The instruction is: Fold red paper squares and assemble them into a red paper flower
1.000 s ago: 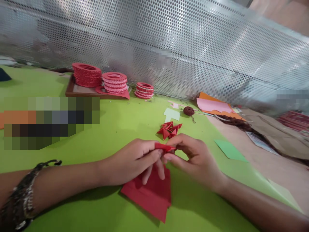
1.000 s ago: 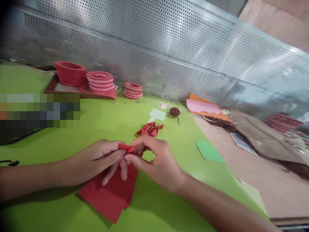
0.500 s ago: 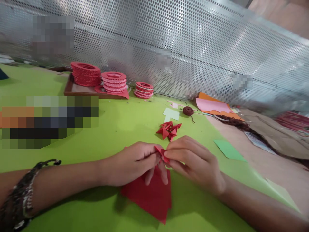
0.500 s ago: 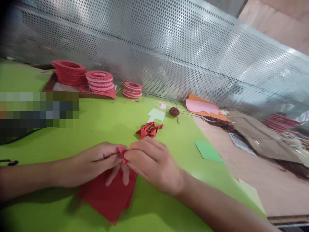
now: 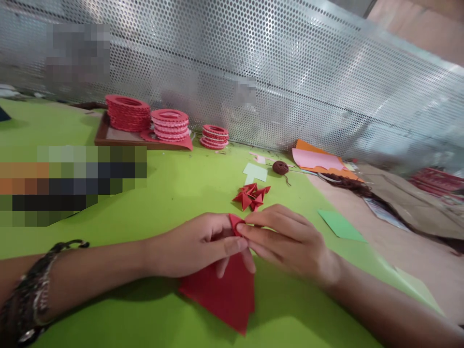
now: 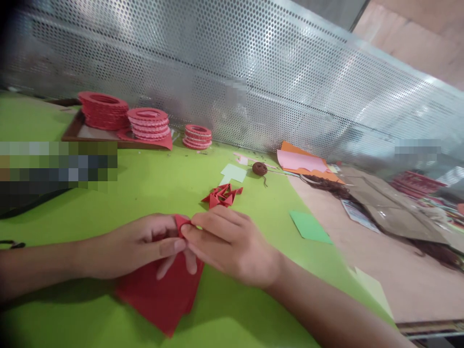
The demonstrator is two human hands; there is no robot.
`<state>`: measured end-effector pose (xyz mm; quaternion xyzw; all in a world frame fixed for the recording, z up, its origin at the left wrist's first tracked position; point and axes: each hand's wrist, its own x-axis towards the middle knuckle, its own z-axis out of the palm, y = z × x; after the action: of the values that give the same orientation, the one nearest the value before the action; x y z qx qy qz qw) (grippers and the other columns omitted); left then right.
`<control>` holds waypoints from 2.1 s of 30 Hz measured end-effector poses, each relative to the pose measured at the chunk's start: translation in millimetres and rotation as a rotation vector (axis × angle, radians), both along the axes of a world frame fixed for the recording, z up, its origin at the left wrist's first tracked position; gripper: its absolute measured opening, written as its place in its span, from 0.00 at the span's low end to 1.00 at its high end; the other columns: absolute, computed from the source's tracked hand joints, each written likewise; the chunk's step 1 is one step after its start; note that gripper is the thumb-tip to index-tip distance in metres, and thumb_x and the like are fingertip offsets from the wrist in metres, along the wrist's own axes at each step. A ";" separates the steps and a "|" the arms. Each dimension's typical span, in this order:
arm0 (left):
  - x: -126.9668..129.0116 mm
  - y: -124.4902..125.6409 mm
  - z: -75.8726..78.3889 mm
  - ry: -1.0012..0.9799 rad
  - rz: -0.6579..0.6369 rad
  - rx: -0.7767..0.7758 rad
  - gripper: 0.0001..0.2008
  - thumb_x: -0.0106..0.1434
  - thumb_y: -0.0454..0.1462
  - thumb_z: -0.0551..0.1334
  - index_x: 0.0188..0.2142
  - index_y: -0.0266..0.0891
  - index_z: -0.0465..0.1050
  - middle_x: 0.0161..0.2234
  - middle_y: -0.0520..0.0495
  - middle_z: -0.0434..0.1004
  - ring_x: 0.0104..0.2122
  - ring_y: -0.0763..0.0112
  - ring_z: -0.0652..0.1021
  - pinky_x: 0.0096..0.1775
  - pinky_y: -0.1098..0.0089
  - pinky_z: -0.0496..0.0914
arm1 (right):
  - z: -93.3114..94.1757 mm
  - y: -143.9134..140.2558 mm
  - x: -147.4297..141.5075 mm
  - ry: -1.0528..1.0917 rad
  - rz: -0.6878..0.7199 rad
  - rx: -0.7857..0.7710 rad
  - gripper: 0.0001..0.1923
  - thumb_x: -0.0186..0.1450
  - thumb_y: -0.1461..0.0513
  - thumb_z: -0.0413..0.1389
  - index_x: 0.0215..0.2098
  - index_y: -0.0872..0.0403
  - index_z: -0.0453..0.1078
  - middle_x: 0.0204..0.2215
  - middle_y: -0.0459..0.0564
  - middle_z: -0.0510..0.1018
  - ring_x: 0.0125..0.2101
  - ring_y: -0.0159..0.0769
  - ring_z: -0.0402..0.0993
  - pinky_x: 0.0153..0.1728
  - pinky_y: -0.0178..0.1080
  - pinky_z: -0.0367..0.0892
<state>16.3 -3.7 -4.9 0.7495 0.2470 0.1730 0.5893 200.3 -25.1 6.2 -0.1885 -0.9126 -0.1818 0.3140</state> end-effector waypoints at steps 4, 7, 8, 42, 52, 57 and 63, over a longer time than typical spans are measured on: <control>-1.4 -0.2 -1.3 0.059 0.005 0.002 0.12 0.64 0.39 0.50 0.33 0.36 0.69 0.19 0.55 0.65 0.20 0.76 0.65 0.25 0.75 0.59 | -0.8 1.8 -0.5 0.038 0.007 -0.067 0.04 0.60 0.68 0.54 0.30 0.59 0.71 0.29 0.52 0.74 0.27 0.29 0.69 0.28 0.32 0.68; -1.2 -0.6 -1.6 0.015 -0.019 -0.037 0.07 0.63 0.37 0.51 0.33 0.37 0.66 0.25 0.55 0.70 0.21 0.78 0.67 0.27 0.76 0.61 | -2.7 1.1 -1.0 0.051 0.012 -0.129 0.03 0.60 0.68 0.55 0.31 0.58 0.70 0.30 0.51 0.74 0.29 0.29 0.69 0.30 0.32 0.69; -1.0 -0.7 -1.3 0.003 -0.032 -0.042 0.06 0.63 0.36 0.52 0.33 0.37 0.65 0.27 0.54 0.71 0.21 0.79 0.67 0.27 0.76 0.62 | -3.1 0.6 -1.2 0.048 0.007 -0.138 0.03 0.60 0.69 0.54 0.31 0.58 0.70 0.30 0.51 0.73 0.29 0.29 0.69 0.30 0.32 0.69; 2.5 2.9 -0.5 -0.106 0.132 -0.064 0.08 0.63 0.38 0.49 0.30 0.37 0.60 0.24 0.57 0.68 0.18 0.81 0.65 0.27 0.75 0.62 | 1.1 -3.9 -4.9 0.506 -0.028 -0.917 0.04 0.58 0.70 0.51 0.28 0.56 0.62 0.25 0.46 0.70 0.25 0.27 0.68 0.25 0.32 0.68; 3.0 -2.6 -0.4 0.056 0.083 0.060 0.13 0.63 0.38 0.49 0.24 0.37 0.63 0.20 0.56 0.67 0.19 0.78 0.67 0.24 0.76 0.62 | -4.9 -5.0 -11.6 0.553 -0.102 -0.899 0.05 0.58 0.70 0.51 0.31 0.56 0.60 0.22 0.43 0.68 0.22 0.25 0.66 0.23 0.28 0.66; 3.8 -1.3 -4.4 0.016 0.106 0.091 0.13 0.64 0.39 0.48 0.26 0.37 0.65 0.22 0.55 0.69 0.19 0.79 0.66 0.23 0.77 0.61 | -4.1 -5.0 -9.1 0.505 -0.061 -0.750 0.06 0.59 0.70 0.52 0.33 0.56 0.63 0.24 0.44 0.71 0.24 0.25 0.70 0.25 0.28 0.68; 6.2 -3.3 1.2 0.111 0.217 0.155 0.08 0.59 0.39 0.54 0.29 0.37 0.66 0.24 0.54 0.70 0.19 0.77 0.67 0.22 0.76 0.60 | -1.6 -6.8 -8.3 0.471 -0.116 -0.645 0.03 0.59 0.69 0.53 0.31 0.57 0.65 0.23 0.45 0.74 0.23 0.27 0.73 0.23 0.28 0.69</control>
<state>22.5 -7.0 -3.7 0.7701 0.3447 0.2126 0.4930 191.9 -31.9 4.6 -0.3649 -0.8139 0.1446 0.4283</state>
